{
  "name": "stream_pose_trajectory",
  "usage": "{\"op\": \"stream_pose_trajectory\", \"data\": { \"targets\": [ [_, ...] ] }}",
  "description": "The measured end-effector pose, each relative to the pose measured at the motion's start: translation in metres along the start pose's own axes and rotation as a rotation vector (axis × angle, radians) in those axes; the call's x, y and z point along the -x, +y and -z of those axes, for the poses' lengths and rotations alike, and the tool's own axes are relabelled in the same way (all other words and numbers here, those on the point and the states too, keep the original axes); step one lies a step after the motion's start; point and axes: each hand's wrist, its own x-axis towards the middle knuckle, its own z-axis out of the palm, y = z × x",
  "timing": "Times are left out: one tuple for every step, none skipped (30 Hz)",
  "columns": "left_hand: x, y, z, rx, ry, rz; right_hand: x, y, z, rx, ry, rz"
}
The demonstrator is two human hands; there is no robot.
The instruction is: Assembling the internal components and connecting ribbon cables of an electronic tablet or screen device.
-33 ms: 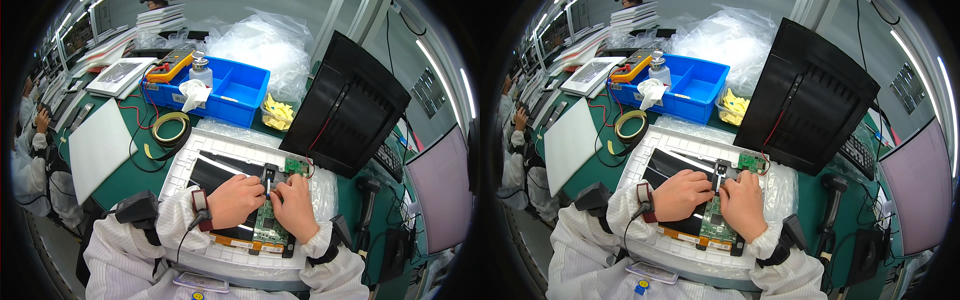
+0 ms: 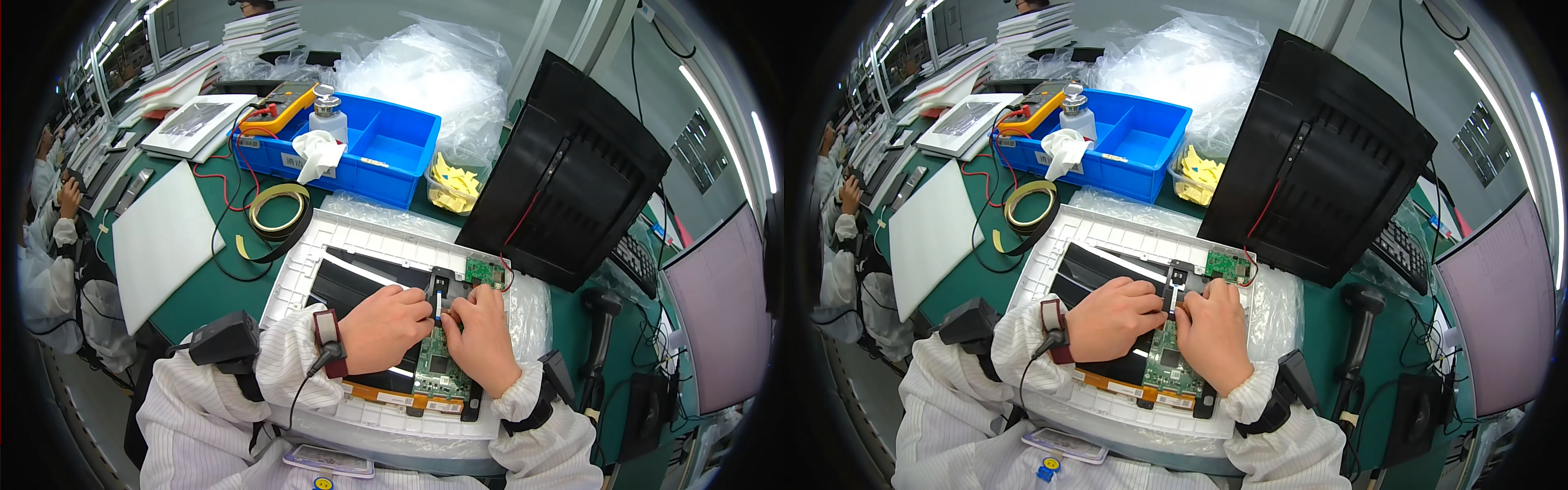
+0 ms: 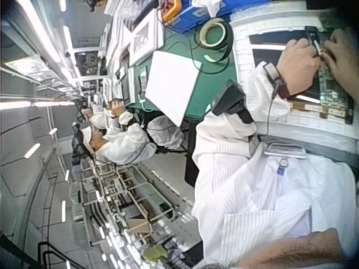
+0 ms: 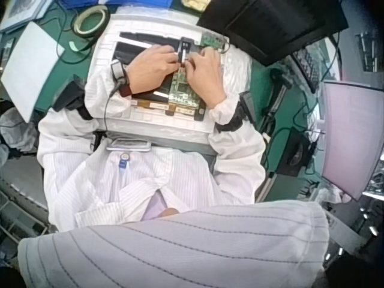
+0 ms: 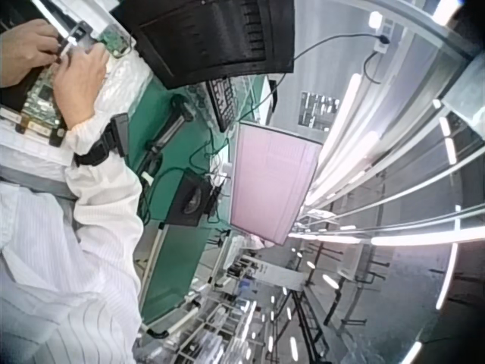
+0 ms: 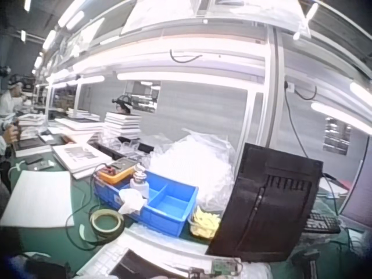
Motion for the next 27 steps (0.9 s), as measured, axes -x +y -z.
{"op": "stream_pose_trajectory", "data": {
  "targets": [
    [0.001,0.001,0.002,-0.001,0.007,0.005,0.001,0.002,-0.002,-0.032,0.014,0.001],
    [0.001,0.0,0.0,0.005,0.016,0.005,0.001,0.005,-0.004,-0.058,0.027,-0.005],
    [0.0,-0.001,-0.001,0.006,0.016,0.002,0.002,0.009,-0.005,-0.056,0.029,-0.007],
    [-0.001,-0.001,-0.003,0.015,0.013,0.002,0.002,0.012,-0.004,-0.086,0.028,-0.013],
    [-0.001,-0.001,-0.002,0.019,0.009,0.006,0.003,0.013,-0.003,-0.119,0.027,-0.015],
    [0.0,-0.001,-0.001,0.016,0.01,0.006,0.003,0.012,-0.002,-0.12,0.029,-0.013],
    [0.0,0.0,-0.001,0.016,0.026,-0.005,0.003,0.012,-0.001,-0.139,0.028,-0.017],
    [0.0,0.0,-0.003,0.019,0.041,-0.017,0.003,0.012,-0.001,-0.158,0.026,-0.025],
    [0.0,0.001,-0.004,0.018,0.04,-0.018,0.003,0.012,0.0,-0.158,0.028,-0.025],
    [0.0,0.002,-0.006,-0.002,0.051,-0.01,0.003,0.012,0.0,-0.171,0.026,-0.029],
    [0.0,0.003,-0.006,-0.024,0.061,-0.002,0.003,0.011,0.001,-0.185,0.024,-0.033],
    [0.0,0.003,-0.005,-0.027,0.06,-0.002,0.003,0.011,0.001,-0.187,0.026,-0.032],
    [0.001,0.004,-0.003,-0.039,0.032,0.009,0.003,0.01,0.001,-0.195,0.038,-0.013],
    [-0.001,0.003,-0.003,-0.047,0.008,0.013,0.003,0.011,0.002,-0.196,0.052,0.001],
    [-0.002,0.002,-0.003,-0.045,0.01,0.007,0.003,0.011,0.004,-0.192,0.055,-0.002],
    [-0.003,0.0,-0.002,-0.026,0.0,0.014,0.004,0.011,0.005,-0.185,0.06,0.008],
    [-0.002,-0.001,0.001,-0.014,-0.012,0.026,0.004,0.009,0.007,-0.186,0.066,0.024],
    [-0.001,-0.002,0.003,-0.02,-0.012,0.026,0.005,0.008,0.008,-0.189,0.07,0.028],
    [-0.001,-0.003,0.006,-0.023,-0.017,0.031,0.005,0.007,0.01,-0.176,0.043,0.093],
    [-0.001,-0.004,0.008,-0.029,-0.022,0.035,0.004,0.006,0.01,-0.163,0.019,0.16],
    [-0.001,-0.005,0.011,-0.04,-0.022,0.036,0.005,0.006,0.01,-0.167,0.026,0.168],
    [0.0,-0.005,0.015,-0.032,0.0,0.046,0.007,0.006,0.009,-0.15,0.003,0.214],
    [0.002,-0.007,0.021,-0.032,0.02,0.056,0.007,0.004,0.008,-0.136,-0.015,0.264],
    [0.003,-0.011,0.026,-0.038,0.089,0.071,0.009,0.003,0.008,-0.089,-0.022,0.283],
    [0.004,-0.017,0.035,-0.05,0.167,0.087,0.009,0.002,0.01,-0.101,-0.009,0.299],
    [0.007,-0.024,0.044,-0.047,0.194,0.134,0.01,0.001,0.011,-0.068,-0.032,0.304],
    [0.011,-0.033,0.052,-0.038,0.224,0.178,0.011,0.0,0.012,-0.029,-0.058,0.305]
  ]
}}
